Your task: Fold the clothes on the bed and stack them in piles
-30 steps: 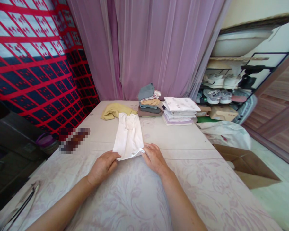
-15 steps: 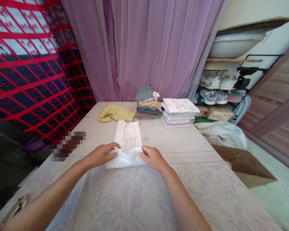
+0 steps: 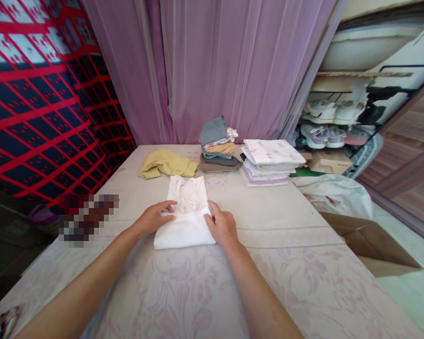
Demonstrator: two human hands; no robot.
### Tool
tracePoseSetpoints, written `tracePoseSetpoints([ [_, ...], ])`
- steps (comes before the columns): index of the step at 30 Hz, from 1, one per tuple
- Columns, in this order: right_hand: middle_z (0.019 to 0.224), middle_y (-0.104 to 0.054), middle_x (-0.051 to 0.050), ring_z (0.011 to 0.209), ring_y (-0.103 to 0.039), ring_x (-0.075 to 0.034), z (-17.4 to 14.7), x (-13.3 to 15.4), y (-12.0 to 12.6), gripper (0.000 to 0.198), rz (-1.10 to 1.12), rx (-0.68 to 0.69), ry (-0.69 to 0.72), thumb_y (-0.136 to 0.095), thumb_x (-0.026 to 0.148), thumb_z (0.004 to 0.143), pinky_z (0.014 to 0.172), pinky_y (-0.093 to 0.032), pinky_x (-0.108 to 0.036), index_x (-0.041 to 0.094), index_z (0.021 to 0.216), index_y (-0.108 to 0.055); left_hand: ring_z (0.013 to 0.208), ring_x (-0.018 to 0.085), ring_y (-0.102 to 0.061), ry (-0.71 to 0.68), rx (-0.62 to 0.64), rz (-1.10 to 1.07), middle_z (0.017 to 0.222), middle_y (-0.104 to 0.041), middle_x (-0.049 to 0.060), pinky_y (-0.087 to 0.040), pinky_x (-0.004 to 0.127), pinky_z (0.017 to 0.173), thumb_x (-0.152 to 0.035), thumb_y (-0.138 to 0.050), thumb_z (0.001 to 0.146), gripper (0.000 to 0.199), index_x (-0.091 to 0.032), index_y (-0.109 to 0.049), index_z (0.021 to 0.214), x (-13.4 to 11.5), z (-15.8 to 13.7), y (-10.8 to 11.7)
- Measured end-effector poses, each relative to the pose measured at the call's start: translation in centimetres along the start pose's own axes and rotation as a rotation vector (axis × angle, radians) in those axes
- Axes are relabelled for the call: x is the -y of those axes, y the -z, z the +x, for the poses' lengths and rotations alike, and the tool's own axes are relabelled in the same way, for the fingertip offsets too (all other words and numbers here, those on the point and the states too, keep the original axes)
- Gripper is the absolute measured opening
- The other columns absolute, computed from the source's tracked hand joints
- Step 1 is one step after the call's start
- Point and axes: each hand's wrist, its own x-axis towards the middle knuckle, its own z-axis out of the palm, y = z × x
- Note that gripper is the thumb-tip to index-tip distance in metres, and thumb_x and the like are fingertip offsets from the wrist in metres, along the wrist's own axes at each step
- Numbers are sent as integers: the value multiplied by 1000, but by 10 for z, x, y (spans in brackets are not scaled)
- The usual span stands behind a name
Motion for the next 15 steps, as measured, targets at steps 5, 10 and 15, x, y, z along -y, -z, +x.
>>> tracePoseSetpoints([
  [5,79,-69,-3,77,-62,-20,1,-3,-4,43,-64,-10,74,-49,31,85,80,-41,-31,20,126,-53,91,18,-60,-65,-100,45,99,-61,3,-46,28,85,-27,-59,77,38,-24,-60,115,9,2,-4],
  [10,83,-69,-4,79,-61,-20,0,-3,-6,39,-42,-64,79,-48,29,86,84,-39,-33,19,122,-56,95,17,-59,-127,-242,51,104,-59,4,-47,29,88,-26,-56,82,38,-23,-57,120,12,-2,-18],
  [15,82,-68,-2,81,-60,-19,0,-5,-10,37,-86,-85,62,-51,28,84,84,-39,-32,23,120,-56,95,16,-59,-153,-292,81,110,-57,4,-49,30,88,-26,-57,82,39,-23,-55,121,18,1,-25],
])
